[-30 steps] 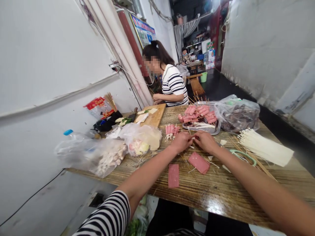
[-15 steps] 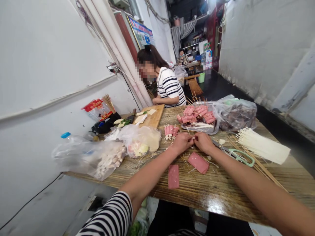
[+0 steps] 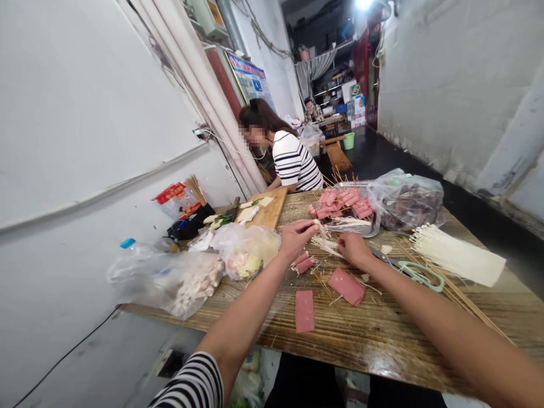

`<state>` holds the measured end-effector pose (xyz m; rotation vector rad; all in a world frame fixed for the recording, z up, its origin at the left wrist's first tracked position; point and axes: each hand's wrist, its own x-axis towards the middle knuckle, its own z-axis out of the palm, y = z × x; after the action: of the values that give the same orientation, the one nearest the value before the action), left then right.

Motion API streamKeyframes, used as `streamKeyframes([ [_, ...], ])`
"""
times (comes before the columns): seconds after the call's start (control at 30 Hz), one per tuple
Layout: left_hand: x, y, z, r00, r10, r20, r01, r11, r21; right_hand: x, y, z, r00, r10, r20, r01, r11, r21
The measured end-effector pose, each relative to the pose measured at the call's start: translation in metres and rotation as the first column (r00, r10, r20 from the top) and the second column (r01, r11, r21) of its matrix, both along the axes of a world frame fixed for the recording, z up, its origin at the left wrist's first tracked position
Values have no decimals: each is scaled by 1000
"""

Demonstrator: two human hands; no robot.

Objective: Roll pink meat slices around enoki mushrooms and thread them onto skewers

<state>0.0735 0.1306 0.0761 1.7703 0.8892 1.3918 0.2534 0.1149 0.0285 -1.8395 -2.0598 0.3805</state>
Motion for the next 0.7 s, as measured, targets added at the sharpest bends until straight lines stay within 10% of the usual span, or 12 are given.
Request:
streamKeyframes([
  [0.2, -16, 3, 27, 927, 87, 364, 62, 923, -379, 1, 0, 9, 1000, 1, 22, -1, 1000, -3],
  [0.4, -7, -1, 31, 922, 136, 364, 62, 873, -484, -8, -11, 38, 985, 47, -165, -47, 999, 2],
  [0.53, 8, -5, 28, 913, 170, 371, 33, 876, -482, -36, -24, 34, 707, -238, -666, 44, 954, -296],
  [0.7, 20, -10, 29, 914, 133, 383, 59, 891, -450, -58, -18, 19, 479, -403, -780, 63, 902, -427],
])
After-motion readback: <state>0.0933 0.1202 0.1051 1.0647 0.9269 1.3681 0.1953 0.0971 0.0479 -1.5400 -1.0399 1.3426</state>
